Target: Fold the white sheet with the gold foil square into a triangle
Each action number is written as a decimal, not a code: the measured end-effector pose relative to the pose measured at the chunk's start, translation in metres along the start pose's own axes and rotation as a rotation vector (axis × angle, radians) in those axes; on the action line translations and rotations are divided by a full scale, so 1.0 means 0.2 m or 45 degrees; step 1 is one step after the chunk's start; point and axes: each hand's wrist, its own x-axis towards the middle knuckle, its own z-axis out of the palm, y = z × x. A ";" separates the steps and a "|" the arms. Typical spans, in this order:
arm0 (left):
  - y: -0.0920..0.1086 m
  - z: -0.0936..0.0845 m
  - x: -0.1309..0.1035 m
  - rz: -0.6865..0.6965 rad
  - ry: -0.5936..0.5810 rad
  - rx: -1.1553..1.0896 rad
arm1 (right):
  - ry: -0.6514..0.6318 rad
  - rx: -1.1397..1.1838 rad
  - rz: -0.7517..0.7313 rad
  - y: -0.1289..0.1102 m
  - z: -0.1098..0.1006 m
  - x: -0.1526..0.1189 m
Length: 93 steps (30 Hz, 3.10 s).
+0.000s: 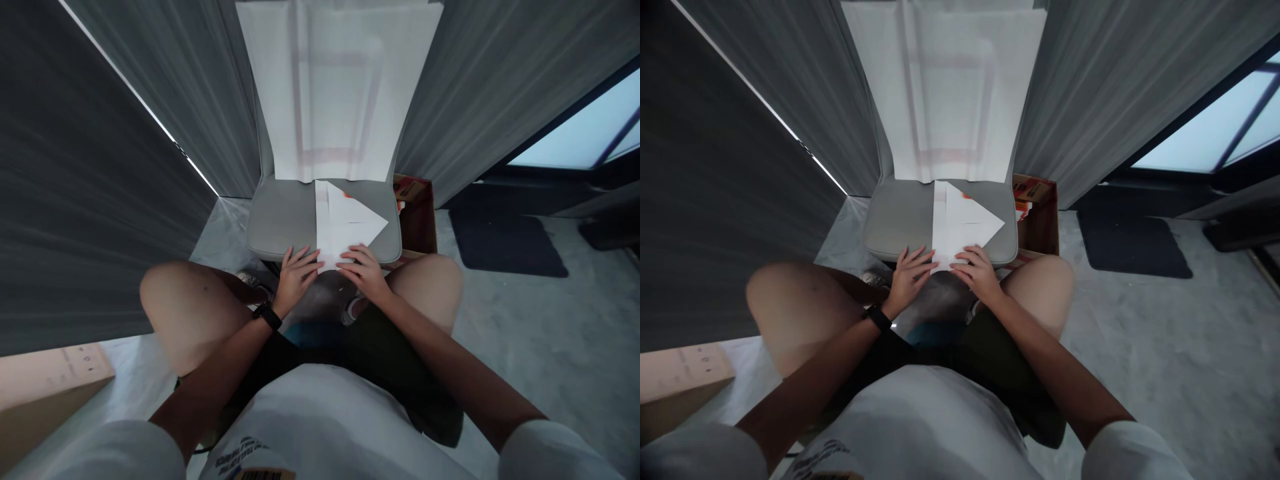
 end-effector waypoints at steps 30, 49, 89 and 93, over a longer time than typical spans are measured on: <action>0.10 0.11 -0.03 -0.941 0.440 -0.871 | 0.316 -0.097 0.518 -0.27 0.22 0.00; 0.07 0.16 -0.03 -1.060 0.498 -1.093 | 0.458 -0.145 0.684 -0.32 0.25 0.02; 0.16 0.11 -0.04 -1.181 0.305 -1.299 | 0.559 1.362 1.652 -0.46 0.24 0.03; 0.18 0.10 -0.02 -1.172 0.227 -1.345 | 0.541 1.378 1.650 -0.45 0.25 0.01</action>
